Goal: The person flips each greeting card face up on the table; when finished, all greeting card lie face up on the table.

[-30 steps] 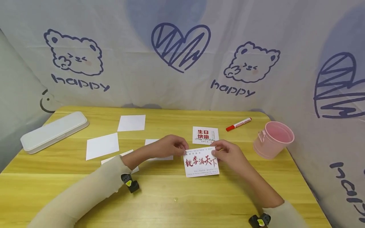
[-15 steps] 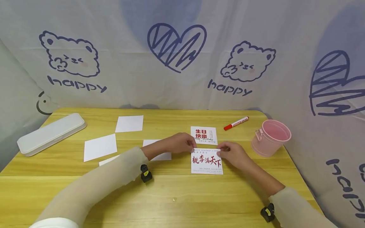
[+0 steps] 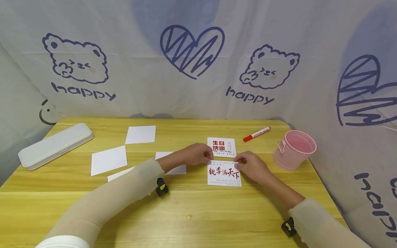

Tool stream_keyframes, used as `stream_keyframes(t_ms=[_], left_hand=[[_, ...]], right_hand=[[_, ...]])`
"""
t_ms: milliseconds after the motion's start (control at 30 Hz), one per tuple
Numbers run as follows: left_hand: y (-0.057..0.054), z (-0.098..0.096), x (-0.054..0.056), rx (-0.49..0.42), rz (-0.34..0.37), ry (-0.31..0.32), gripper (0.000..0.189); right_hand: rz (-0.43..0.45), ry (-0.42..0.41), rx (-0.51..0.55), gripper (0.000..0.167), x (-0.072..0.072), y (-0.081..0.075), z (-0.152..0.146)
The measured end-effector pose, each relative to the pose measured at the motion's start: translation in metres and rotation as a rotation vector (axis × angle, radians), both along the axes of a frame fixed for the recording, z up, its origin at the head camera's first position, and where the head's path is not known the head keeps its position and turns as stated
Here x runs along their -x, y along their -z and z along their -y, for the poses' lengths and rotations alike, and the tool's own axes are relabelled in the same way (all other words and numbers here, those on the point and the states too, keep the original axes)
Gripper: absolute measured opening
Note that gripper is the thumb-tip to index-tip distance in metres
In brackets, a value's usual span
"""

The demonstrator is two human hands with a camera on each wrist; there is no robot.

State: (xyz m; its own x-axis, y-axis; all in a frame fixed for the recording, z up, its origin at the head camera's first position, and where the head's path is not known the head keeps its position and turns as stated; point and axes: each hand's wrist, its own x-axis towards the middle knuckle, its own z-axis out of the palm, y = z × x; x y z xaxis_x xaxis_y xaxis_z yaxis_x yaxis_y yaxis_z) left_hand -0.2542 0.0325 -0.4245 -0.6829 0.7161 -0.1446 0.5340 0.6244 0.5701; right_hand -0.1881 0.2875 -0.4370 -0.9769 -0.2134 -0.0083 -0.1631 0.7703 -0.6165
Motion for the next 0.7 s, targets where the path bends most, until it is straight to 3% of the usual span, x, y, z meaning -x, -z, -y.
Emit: stream_keyframes(t_ms=[300, 467, 700], left_hand=[[-0.015, 0.02, -0.006, -0.047, -0.02, -0.049, 0.006], [-0.024, 0.053, -0.008, -0.087, -0.014, -0.099, 0.007], [-0.029, 0.111, -0.008, -0.09, -0.005, -0.204, 0.017]], right_hand=[[-0.055, 0.023, -0.01, 0.017, 0.002, -0.009, 0.004], [-0.042, 0.031, 0.03, 0.023, 0.008, -0.021, 0.023], [-0.025, -0.061, 0.133, 0.03, 0.02, -0.031, 0.074]])
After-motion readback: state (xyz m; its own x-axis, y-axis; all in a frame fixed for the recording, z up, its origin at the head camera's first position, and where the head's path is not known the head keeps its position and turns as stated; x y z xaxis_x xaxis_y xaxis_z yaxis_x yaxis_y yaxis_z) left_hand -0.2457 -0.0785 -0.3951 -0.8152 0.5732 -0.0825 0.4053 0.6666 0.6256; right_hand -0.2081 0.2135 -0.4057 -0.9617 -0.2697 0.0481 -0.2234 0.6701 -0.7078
